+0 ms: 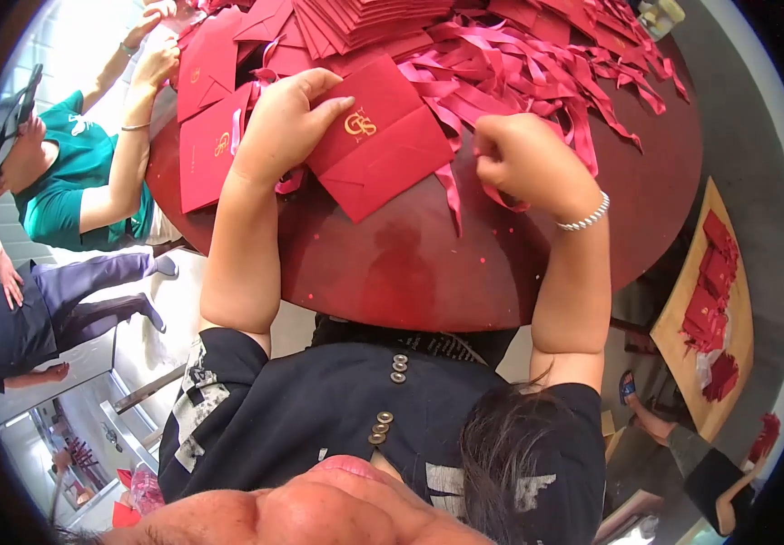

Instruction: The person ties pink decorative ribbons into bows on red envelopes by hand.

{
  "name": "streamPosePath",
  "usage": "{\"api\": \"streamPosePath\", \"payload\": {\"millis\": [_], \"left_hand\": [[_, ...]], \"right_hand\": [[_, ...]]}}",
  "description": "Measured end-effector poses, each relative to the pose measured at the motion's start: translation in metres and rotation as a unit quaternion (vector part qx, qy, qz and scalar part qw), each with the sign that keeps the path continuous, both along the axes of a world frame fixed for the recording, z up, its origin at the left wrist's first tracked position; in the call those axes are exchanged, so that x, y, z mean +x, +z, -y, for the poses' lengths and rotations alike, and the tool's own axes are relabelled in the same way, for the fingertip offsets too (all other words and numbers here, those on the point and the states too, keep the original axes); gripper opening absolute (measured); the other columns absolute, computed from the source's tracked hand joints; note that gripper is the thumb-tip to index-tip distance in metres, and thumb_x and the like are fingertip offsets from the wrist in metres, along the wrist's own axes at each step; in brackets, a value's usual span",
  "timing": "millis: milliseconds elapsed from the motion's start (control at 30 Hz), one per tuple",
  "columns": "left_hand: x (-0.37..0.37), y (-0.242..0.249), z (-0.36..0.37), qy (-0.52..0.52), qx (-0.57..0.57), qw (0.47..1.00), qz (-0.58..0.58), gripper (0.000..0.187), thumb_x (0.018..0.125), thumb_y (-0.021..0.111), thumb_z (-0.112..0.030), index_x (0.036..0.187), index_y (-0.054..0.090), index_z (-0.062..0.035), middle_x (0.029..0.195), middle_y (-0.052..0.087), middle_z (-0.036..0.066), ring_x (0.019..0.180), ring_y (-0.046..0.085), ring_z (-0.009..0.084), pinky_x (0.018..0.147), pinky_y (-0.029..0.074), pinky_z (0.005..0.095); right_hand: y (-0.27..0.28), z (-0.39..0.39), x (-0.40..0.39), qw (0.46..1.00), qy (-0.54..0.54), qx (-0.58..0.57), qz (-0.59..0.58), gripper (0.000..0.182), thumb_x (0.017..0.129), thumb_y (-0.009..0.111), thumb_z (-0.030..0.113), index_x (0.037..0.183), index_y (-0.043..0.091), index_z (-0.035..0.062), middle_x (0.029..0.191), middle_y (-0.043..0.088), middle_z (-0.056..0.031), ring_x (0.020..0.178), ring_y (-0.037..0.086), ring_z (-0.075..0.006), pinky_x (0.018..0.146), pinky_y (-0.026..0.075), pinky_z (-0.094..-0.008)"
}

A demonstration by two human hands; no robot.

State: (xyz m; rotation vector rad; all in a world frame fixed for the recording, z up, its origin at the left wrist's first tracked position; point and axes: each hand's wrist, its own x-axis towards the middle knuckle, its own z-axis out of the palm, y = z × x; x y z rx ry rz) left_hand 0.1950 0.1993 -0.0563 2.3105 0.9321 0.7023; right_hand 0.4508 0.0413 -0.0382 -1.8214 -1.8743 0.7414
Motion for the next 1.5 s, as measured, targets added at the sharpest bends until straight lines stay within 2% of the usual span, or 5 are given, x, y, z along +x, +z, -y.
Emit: {"api": "streamPosePath", "payload": {"millis": [167, 233, 433, 933, 1500], "left_hand": [[-0.005, 0.008, 0.0, -0.056, -0.155, 0.986, 0.033, 0.021, 0.089, 0.071, -0.009, 0.106, 0.071, 0.0037, 0.09, 0.076, 0.015, 0.082, 0.073, 0.0222, 0.076, 0.056, 0.0329], [-0.004, 0.014, 0.002, -0.101, -0.308, 0.944, 0.057, 0.023, 0.095, 0.067, -0.004, 0.116, 0.066, 0.0056, 0.102, 0.073, 0.005, 0.093, 0.067, 0.009, 0.082, 0.054, 0.0251], [0.002, 0.002, 0.009, -0.152, -0.402, 0.891, 0.147, 0.027, 0.096, 0.065, -0.004, 0.121, 0.063, 0.0063, 0.109, 0.07, 0.003, 0.097, 0.065, 0.0079, 0.088, 0.053, 0.0239], [0.008, -0.009, 0.018, -0.158, -0.335, 0.928, 0.044, 0.026, 0.097, 0.067, -0.01, 0.118, 0.066, 0.0053, 0.102, 0.069, 0.001, 0.094, 0.061, 0.0061, 0.084, 0.052, 0.0236], [0.01, -0.002, 0.024, -0.173, -0.271, 0.947, 0.026, 0.024, 0.095, 0.068, -0.01, 0.114, 0.067, 0.0049, 0.095, 0.068, 0.002, 0.09, 0.059, 0.0067, 0.082, 0.05, 0.025]], "right_hand": [[0.012, 0.007, -0.002, 0.969, -0.071, 0.018, -0.236, 0.007, 0.094, 0.059, -0.006, 0.098, 0.062, -0.0005, 0.086, 0.066, -0.0035, 0.067, 0.063, -0.0066, 0.053, 0.048, -0.0218], [0.012, 0.004, -0.02, 0.969, -0.05, 0.067, -0.233, 0.012, 0.094, 0.059, -0.006, 0.104, 0.064, -0.0008, 0.089, 0.066, -0.0034, 0.071, 0.063, -0.0073, 0.056, 0.049, -0.0224], [0.0, -0.006, -0.031, 0.971, 0.027, 0.205, -0.121, 0.031, 0.097, 0.052, -0.008, 0.122, 0.069, 0.0002, 0.097, 0.058, -0.0055, 0.088, 0.056, -0.0139, 0.081, 0.046, -0.0244], [-0.008, -0.006, -0.035, 0.978, 0.024, 0.197, -0.064, 0.021, 0.092, 0.066, -0.002, 0.112, 0.073, 0.0001, 0.082, 0.06, -0.0069, 0.072, 0.057, -0.0162, 0.068, 0.048, -0.0279], [-0.01, -0.01, -0.039, 0.978, 0.012, 0.207, -0.035, 0.009, 0.088, 0.07, -0.002, 0.097, 0.07, -0.0023, 0.089, 0.067, -0.0102, 0.08, 0.066, -0.021, 0.071, 0.052, -0.0304]]}}
